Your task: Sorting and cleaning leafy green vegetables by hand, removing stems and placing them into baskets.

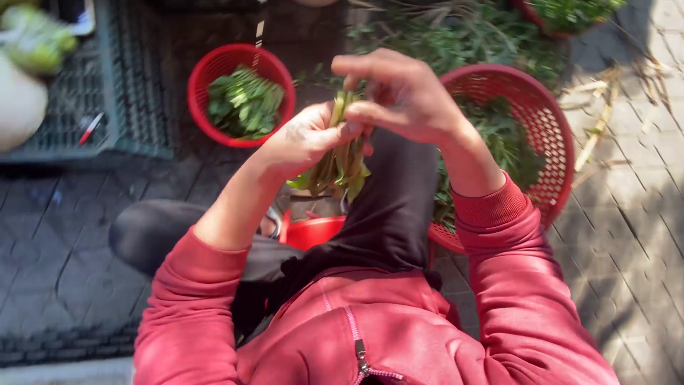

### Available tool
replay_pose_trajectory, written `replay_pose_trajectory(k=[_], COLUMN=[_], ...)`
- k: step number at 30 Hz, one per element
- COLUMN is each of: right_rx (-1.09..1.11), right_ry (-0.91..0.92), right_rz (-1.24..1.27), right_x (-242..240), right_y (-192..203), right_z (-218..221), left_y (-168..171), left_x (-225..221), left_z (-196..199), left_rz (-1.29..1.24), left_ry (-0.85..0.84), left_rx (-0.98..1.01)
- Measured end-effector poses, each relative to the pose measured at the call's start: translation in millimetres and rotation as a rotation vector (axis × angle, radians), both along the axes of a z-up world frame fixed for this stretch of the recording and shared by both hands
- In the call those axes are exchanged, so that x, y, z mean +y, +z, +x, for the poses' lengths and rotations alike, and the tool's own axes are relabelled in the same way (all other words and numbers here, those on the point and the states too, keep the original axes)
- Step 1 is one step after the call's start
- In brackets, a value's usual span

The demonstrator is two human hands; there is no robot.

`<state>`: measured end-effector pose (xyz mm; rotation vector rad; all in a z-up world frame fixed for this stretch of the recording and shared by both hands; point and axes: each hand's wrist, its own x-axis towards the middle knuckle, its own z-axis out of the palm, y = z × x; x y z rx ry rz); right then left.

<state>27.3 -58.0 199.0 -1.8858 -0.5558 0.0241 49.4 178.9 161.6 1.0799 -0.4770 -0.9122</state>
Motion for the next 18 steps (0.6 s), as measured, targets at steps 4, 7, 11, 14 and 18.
replay_pose_trajectory(k=[4,7,11,14,18], right_rx=[0.004,0.024,0.033,0.073,0.184], right_ry=[0.19,0.217,0.3,0.372,0.36], right_rz=[-0.011,-0.001,-0.127,-0.154,-0.105], right_x=[63.0,90.5,94.1,92.1,95.9], right_y=[-47.2,-99.1,-159.8,-171.5,-171.0], right_z=[9.5,3.2,1.4,8.1,19.8], left_y=[-38.1,-99.9,-157.9,-155.4,-153.5], left_x=[65.7,85.9,93.9,99.5,97.2], left_z=[-34.2,-61.8,-75.7,-78.0,-65.5], left_rz=[0.16,0.127,0.064,0.063,0.069], left_ry=[0.073,0.2,0.189,0.171,0.155], left_rx=[0.14,0.323,0.54,0.585,0.579])
